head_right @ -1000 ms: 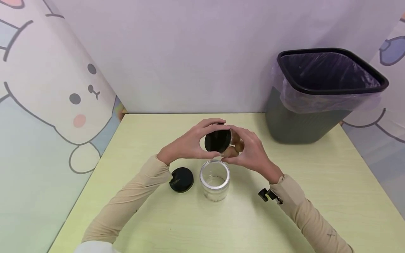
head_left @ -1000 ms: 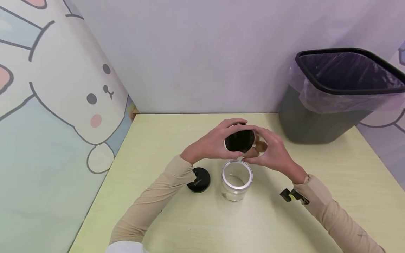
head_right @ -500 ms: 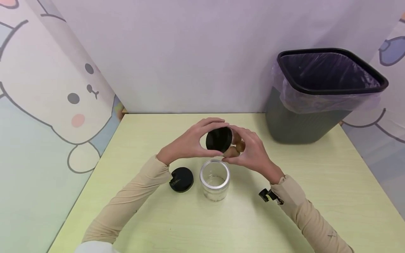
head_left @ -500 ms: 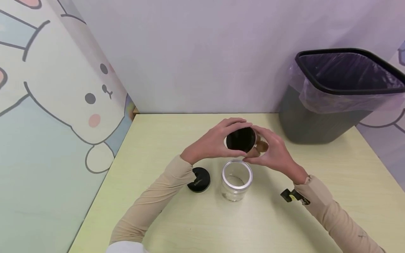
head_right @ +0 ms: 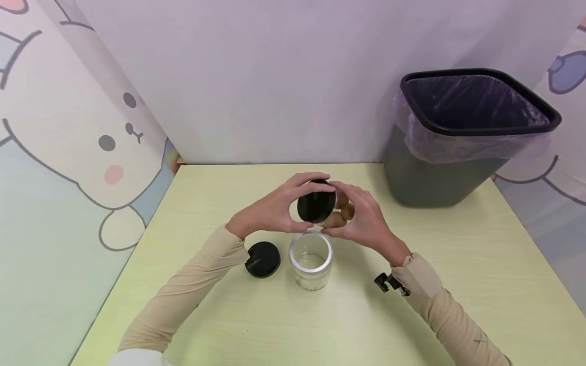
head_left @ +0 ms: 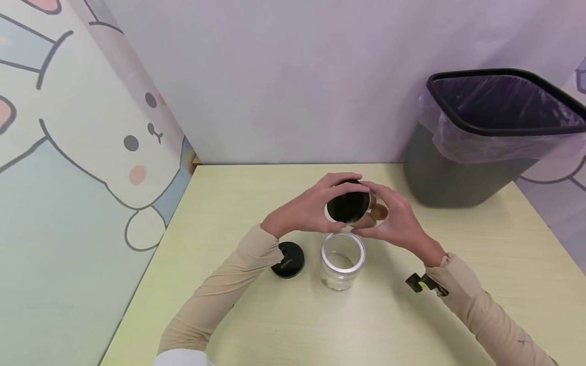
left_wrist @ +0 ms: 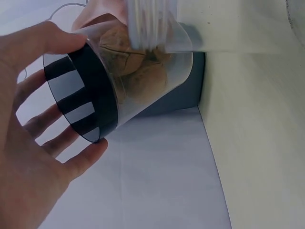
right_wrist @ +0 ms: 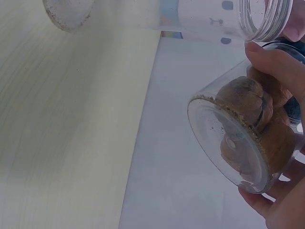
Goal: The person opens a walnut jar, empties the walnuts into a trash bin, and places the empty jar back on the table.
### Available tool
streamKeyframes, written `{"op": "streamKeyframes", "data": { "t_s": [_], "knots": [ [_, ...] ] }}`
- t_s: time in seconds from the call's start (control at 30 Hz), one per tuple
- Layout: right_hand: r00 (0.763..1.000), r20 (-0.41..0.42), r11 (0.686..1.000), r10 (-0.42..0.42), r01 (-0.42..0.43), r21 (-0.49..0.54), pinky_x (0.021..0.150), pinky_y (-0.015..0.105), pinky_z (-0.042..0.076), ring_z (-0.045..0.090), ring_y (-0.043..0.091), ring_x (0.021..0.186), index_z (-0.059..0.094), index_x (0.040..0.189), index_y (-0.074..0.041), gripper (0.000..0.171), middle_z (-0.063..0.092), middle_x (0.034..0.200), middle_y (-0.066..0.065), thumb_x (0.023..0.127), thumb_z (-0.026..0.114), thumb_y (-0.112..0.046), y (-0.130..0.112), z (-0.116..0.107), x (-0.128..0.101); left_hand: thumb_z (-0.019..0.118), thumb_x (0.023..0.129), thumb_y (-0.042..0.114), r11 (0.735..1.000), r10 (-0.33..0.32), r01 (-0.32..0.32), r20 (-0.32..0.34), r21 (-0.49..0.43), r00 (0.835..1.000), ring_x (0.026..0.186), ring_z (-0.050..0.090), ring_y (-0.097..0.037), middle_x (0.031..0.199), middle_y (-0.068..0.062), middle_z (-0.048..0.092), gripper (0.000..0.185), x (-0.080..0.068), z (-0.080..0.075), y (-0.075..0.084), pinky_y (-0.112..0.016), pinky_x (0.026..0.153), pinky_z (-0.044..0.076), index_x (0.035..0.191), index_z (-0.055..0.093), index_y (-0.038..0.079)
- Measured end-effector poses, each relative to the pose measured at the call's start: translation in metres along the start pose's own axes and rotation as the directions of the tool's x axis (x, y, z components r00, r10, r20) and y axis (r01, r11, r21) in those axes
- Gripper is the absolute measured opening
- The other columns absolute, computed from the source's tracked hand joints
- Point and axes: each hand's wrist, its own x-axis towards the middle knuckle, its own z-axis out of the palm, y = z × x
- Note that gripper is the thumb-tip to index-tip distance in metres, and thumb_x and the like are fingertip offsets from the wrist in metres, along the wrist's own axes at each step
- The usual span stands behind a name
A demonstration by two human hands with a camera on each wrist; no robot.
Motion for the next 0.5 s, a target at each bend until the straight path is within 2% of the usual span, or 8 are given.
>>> {"op": "streamKeyframes", "data": {
  "t_s": [0.23,0.5],
  "knots": [
    [1.0,-0.001,1.0,0.015,-0.015,-0.001,0.09,0.039,0.041,0.053,0.017,0.11,0.048,0.138,-0.015,0.102,0.057,0.126,0.003,0.048,0.095,-0.024,-0.0005,-0.0007,-0.0014,0.074,0.078,0.035,0.989,-0.141,0.142,-0.033,0.032,0.989,0.127,0.032,-0.009,0.139,0.002,0.038,0.069,0.0009,0.0023,0.0035,-0.027,0.098,0.036,0.14,0.046,0.027],
    [1.0,-0.005,1.0,0.018,-0.018,-0.004,0.09,0.041,0.042,0.053,0.019,0.111,0.048,0.138,-0.013,0.102,0.057,0.128,0.005,0.048,0.095,-0.025,-0.0021,-0.0013,-0.0019,0.072,0.077,0.045,0.971,-0.221,0.228,-0.088,0.068,0.971,0.12,0.039,-0.008,0.133,0.005,0.042,0.069,0.0016,0.0054,0.0062,-0.025,0.093,0.039,0.139,0.047,0.028]
  ]
}}
